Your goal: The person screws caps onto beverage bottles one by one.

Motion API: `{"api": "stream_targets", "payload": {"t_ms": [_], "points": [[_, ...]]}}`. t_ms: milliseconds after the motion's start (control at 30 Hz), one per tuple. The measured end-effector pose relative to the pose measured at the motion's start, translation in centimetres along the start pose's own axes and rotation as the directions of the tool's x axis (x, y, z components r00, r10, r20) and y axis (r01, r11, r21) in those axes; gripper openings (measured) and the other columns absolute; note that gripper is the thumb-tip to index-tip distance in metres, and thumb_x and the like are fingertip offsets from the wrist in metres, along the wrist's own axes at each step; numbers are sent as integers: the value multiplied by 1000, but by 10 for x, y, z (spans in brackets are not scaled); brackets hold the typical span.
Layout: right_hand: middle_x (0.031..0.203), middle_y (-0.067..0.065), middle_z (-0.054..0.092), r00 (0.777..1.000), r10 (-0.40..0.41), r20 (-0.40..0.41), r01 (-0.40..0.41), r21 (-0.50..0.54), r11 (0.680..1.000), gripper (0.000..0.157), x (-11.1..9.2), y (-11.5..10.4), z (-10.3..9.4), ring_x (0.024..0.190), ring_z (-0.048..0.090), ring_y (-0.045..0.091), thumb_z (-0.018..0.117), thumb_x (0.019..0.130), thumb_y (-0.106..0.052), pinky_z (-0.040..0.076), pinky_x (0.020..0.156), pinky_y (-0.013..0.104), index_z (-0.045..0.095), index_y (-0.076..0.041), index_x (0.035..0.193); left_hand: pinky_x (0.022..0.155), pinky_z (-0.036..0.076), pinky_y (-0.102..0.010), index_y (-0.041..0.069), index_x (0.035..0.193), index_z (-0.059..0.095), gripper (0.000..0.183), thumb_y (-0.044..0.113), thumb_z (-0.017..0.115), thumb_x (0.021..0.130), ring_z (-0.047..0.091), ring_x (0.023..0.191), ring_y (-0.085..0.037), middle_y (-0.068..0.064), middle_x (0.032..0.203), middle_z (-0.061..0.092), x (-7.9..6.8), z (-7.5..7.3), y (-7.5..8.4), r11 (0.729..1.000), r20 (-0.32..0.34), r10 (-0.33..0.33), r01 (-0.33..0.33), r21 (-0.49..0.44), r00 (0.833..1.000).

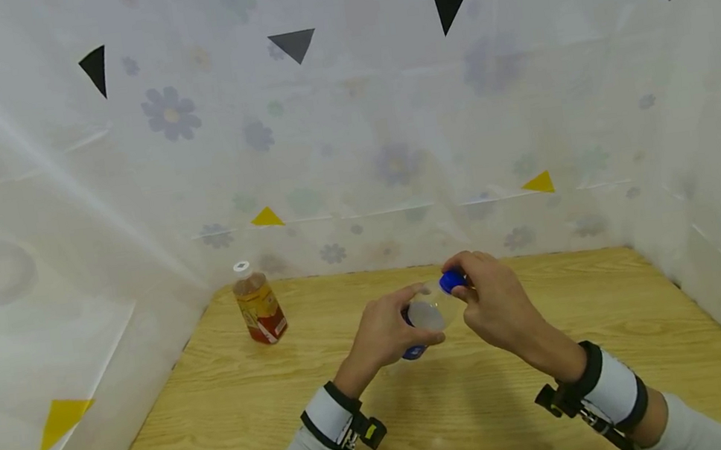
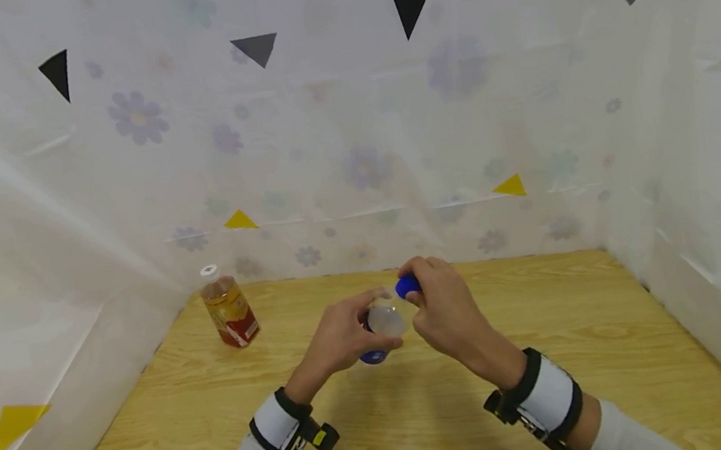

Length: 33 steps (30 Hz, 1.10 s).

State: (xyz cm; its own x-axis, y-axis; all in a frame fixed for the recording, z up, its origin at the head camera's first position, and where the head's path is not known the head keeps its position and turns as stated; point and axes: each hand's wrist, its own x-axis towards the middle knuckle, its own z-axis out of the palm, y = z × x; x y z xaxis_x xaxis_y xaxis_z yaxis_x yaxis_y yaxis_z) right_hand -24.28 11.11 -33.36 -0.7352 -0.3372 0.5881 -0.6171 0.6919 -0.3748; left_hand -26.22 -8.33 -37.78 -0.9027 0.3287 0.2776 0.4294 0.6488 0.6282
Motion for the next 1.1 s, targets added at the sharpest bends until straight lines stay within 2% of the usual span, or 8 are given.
{"api": "stream_targets", "payload": {"t_ms": [267, 433, 767, 933, 1100], "points": [[98, 17, 64, 999, 37, 10, -37, -13, 999, 24, -1, 1, -2, 79, 58, 25, 65, 90, 10, 51, 68, 39, 62, 3, 112, 68, 56, -25, 19, 136, 65, 69, 38, 91, 75, 72, 92, -20, -8, 115, 74, 1, 6, 3, 1000, -34, -3, 4, 18, 999], [101, 19, 64, 999, 35, 3, -35, -5, 999, 24, -1, 2, -2, 83, 61, 28, 65, 90, 10, 53, 70, 43, 62, 3, 113, 68, 57, -25, 21, 137, 65, 70, 40, 91, 75, 72, 92, -21, -8, 115, 74, 1, 8, 3, 999, -40, -14, 16, 40, 999], [100, 18, 65, 1000, 11, -7, -11, -1, 1000, 23, -3, 6, -1, 78, 57, 24, 66, 91, 9, 48, 67, 37, 63, 3, 113, 67, 56, -25, 19, 137, 64, 70, 39, 90, 76, 72, 91, -21, -8, 115, 74, 1, 8, 3, 999, -36, 0, 2, 46, 999], [102, 19, 65, 1000, 12, -5, -12, 1, 1000, 23, -4, 6, -1, 80, 58, 25, 65, 92, 8, 50, 68, 38, 64, 4, 114, 67, 57, -25, 19, 136, 64, 68, 39, 90, 76, 72, 91, -22, -8, 114, 74, 0, 8, 3, 999, -41, 5, -3, 49, 999], [105, 17, 68, 1000, 23, -1, -23, 18, 1000, 29, -3, 5, -1, 86, 61, 27, 65, 95, 0, 53, 72, 43, 63, 3, 124, 67, 58, -29, 16, 134, 65, 67, 36, 90, 75, 73, 91, -24, -11, 109, 74, 1, 6, 4, 999, -58, -4, 7, 39, 998]]}}
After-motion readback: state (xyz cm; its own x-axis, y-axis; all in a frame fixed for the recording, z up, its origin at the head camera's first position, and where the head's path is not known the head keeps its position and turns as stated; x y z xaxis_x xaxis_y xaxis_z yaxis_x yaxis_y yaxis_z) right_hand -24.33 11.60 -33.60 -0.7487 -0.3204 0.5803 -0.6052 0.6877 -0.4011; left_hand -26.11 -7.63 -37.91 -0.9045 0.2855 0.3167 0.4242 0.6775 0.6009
